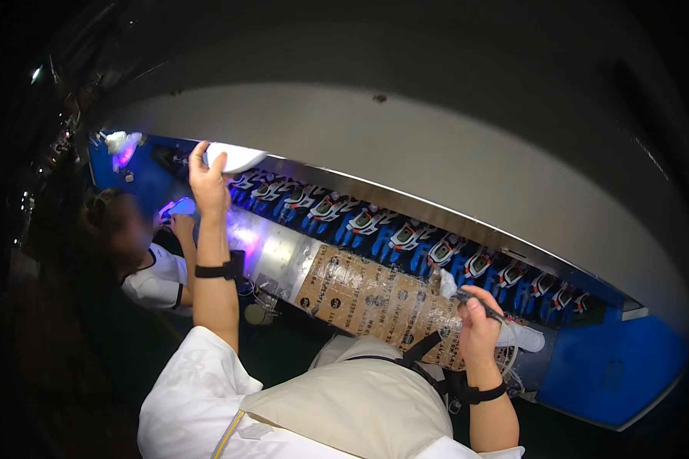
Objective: Applying glue or adhesive to the underside of shoe outsoles using a handheld brush on an assembly line.
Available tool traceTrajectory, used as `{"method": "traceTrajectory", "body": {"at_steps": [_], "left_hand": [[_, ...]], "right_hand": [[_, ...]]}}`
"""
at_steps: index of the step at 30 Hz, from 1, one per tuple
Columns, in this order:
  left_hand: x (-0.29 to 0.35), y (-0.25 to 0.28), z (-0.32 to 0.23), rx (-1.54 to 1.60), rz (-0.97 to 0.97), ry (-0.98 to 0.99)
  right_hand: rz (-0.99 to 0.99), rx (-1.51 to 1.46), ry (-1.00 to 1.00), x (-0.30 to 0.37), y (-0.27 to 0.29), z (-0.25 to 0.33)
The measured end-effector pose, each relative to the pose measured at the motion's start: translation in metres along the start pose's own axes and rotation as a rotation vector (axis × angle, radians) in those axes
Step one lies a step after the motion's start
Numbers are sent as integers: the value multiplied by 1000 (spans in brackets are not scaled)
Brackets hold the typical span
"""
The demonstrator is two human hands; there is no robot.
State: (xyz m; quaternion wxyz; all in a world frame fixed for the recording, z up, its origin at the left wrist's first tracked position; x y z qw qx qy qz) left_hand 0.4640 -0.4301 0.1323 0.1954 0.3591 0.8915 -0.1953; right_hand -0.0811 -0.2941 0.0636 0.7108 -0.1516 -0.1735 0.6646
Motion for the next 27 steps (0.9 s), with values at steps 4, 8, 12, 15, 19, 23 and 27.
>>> {"method": "traceTrajectory", "body": {"at_steps": [4,8,12,15,19,23,27], "left_hand": [[116,-18,-13,376,209,567],[244,-43,-25,521,406,1206],[323,-56,-49,923,528,1272],[340,-63,-62,1059,618,1308],[340,-75,-69,935,655,1250],[342,-84,-74,1068,730,1121],[342,-83,-73,971,592,1024]], "right_hand": [[38,-179,-45,-5,1,1],[155,-108,-68,3,-11,11],[337,176,-48,13,-32,21],[430,263,8,15,-54,26],[457,548,119,9,-80,33],[390,588,432,3,-103,25],[954,710,589,2,-100,26]]}}
Point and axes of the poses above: each hand's wrist, its own x-axis away from the middle knuckle, its own y-axis out of the back of the hand, z = x × y, the point moved 1 cm from there along -x, towards the middle knuckle, and after that the axes turned 2 degrees about -x, right-handed, at the moved point
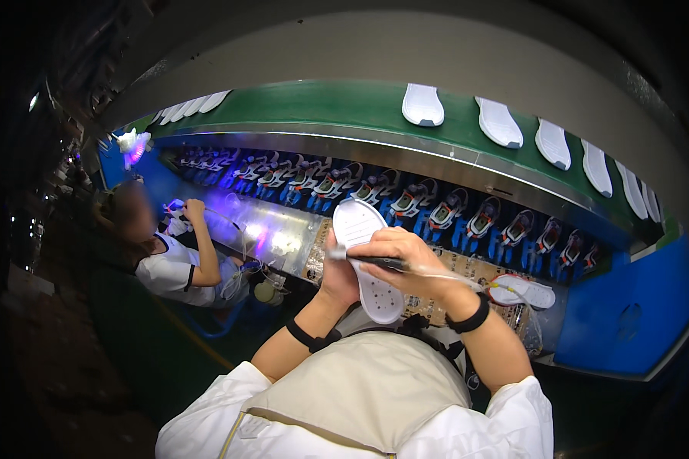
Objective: Applying glue or adhesive to the underside of shoe outsoles using a handheld brush on an assembly line.
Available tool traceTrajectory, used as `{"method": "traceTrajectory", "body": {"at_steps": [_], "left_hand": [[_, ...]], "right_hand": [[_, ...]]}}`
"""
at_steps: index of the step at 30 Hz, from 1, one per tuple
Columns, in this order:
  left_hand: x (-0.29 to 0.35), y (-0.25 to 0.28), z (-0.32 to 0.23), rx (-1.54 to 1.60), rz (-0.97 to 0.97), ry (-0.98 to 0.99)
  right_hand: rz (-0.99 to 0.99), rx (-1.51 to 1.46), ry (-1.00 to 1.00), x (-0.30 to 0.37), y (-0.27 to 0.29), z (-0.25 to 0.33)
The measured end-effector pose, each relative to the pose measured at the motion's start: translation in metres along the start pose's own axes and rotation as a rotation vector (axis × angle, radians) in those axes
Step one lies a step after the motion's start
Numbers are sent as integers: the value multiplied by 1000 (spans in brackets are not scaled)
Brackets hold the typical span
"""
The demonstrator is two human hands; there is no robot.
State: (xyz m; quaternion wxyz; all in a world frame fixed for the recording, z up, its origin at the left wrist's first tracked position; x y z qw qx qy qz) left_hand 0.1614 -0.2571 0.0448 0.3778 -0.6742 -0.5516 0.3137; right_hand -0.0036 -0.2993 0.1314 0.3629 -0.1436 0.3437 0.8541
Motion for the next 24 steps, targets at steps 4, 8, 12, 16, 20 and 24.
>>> {"method": "traceTrajectory", "body": {"at_steps": [4,8,12,16,20,24], "left_hand": [[-4,-1,-5,309,232,75],[-11,0,-12,330,-95,49],[-17,-11,-23,219,58,-16],[-24,-22,-35,237,87,32],[-30,-30,-48,261,87,58],[-37,-35,-61,173,112,-6]], "right_hand": [[-246,-159,-187,2,10,4],[9,121,63,1,6,19],[-116,-174,-7,1,5,28],[-9,254,122,1,4,33],[38,-135,-13,6,6,40],[112,150,106,3,10,42]]}}
Point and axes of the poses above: each hand's wrist, its own x-axis away from the middle knuckle, its own y-axis out of the back of the hand, z = x × y, the point moved 1 cm from there along -x, towards the middle knuckle, and after that the axes turned 2 degrees about -x, right-handed, at the moved point
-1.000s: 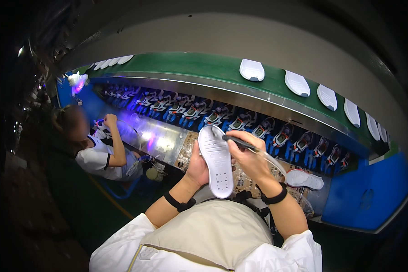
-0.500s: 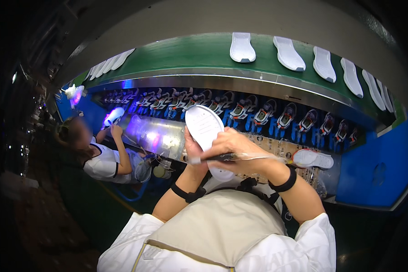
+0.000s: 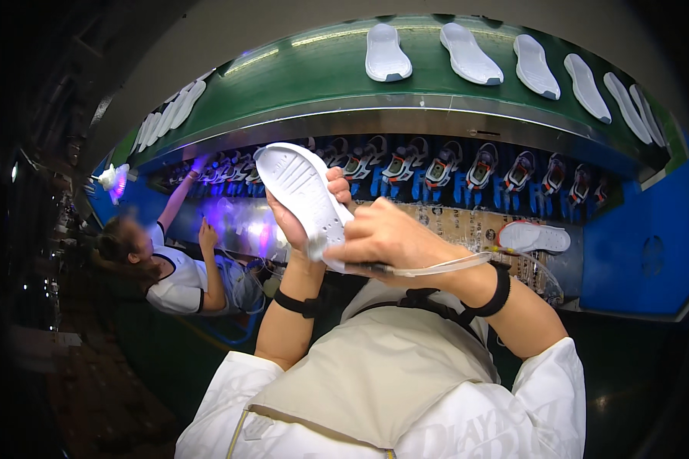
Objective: Applying glue or adhesive to the underside of shoe outsoles using a handheld brush on an assembly line.
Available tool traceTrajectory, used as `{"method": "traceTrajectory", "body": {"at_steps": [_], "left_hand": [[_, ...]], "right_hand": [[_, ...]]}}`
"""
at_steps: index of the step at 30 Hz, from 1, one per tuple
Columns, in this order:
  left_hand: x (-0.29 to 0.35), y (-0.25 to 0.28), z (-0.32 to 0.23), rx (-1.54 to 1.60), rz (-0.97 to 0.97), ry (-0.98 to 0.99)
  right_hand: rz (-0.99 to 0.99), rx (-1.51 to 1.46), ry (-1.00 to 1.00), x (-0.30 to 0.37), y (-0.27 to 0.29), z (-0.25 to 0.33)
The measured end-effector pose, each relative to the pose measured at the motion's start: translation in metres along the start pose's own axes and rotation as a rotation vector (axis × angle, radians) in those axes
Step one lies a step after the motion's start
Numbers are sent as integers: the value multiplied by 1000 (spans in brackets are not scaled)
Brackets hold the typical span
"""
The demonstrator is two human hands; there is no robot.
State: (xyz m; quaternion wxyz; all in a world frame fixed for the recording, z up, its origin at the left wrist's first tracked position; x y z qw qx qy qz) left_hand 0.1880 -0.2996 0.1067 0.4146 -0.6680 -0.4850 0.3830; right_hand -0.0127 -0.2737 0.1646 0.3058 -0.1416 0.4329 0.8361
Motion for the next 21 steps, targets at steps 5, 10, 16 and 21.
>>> {"method": "traceTrajectory", "body": {"at_steps": [5,10,16,21], "left_hand": [[-9,-8,-13,-47,61,-10],[-17,-15,-24,-50,132,62],[-30,-25,-34,-205,143,87],[-47,-35,-39,-572,148,180]], "right_hand": [[16,-200,-110,-1,7,-2],[199,-134,81,-4,7,5],[121,72,-56,-10,19,4],[80,-50,-106,-14,28,3]]}}
Point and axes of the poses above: each hand's wrist, its own x-axis away from the middle knuckle, its own y-axis out of the back of the hand, z = x × y, the point moved 1 cm from there along -x, towards the middle knuckle, and after that the axes turned 2 degrees about -x, right-handed, at the moved point
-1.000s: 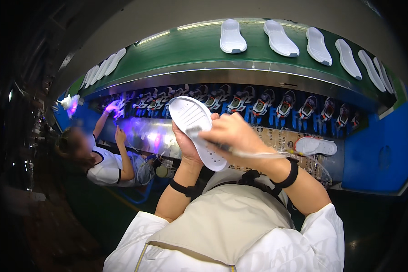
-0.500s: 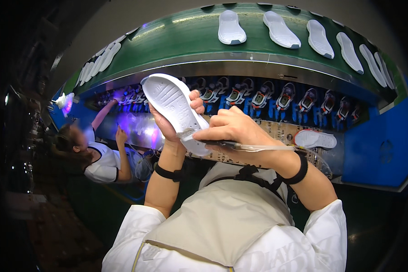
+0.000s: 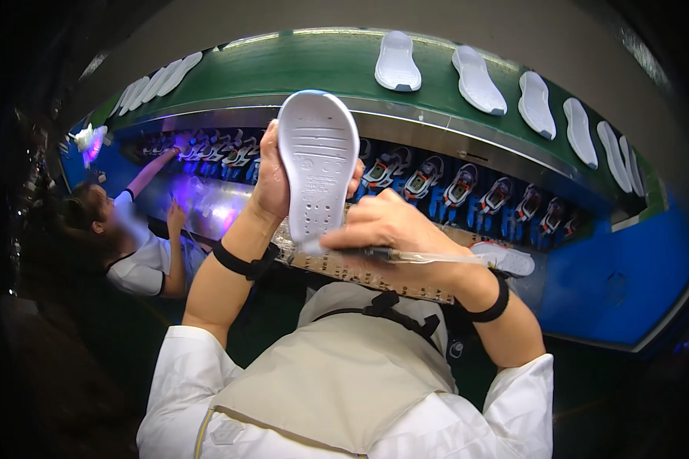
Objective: Applying glue or adhesive to the underside of shoe outsoles using a handheld brush on an assembly line.
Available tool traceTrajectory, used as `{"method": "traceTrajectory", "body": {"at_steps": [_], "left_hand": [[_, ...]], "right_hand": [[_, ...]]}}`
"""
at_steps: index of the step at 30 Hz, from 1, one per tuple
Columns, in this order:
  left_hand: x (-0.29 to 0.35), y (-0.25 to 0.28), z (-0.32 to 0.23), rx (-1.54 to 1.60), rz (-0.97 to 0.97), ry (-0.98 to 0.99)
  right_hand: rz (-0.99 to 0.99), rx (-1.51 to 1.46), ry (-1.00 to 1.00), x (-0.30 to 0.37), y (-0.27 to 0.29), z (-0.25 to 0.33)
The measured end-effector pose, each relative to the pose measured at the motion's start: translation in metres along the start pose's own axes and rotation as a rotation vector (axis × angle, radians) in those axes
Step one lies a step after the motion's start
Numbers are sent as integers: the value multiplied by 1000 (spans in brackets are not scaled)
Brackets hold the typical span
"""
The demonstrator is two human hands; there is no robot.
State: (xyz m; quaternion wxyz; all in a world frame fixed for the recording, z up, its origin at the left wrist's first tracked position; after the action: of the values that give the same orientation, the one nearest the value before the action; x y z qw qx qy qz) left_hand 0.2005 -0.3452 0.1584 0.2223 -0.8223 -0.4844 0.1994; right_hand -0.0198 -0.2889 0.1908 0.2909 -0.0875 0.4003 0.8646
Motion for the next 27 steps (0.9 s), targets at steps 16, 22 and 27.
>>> {"method": "traceTrajectory", "body": {"at_steps": [16,22,27], "left_hand": [[-39,-4,-3,-968,20,512],[-34,16,1,-1051,25,560],[-23,39,3,-979,56,641]], "right_hand": [[-47,162,12,-9,1,-8],[295,46,-79,-4,0,-18],[67,256,-38,-9,-3,-27]]}}
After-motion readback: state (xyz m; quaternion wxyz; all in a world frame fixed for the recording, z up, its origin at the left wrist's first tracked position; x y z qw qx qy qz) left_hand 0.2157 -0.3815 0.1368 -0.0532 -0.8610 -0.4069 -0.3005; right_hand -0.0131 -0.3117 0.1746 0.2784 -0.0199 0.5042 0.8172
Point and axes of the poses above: each hand's wrist, its own x-axis away from the middle knuckle, its own y-axis out of the back of the hand, z = x × y, the point moved 1 cm from there along -x, towards the middle knuckle, and after that the axes turned 2 degrees about -x, right-handed, at the moved point
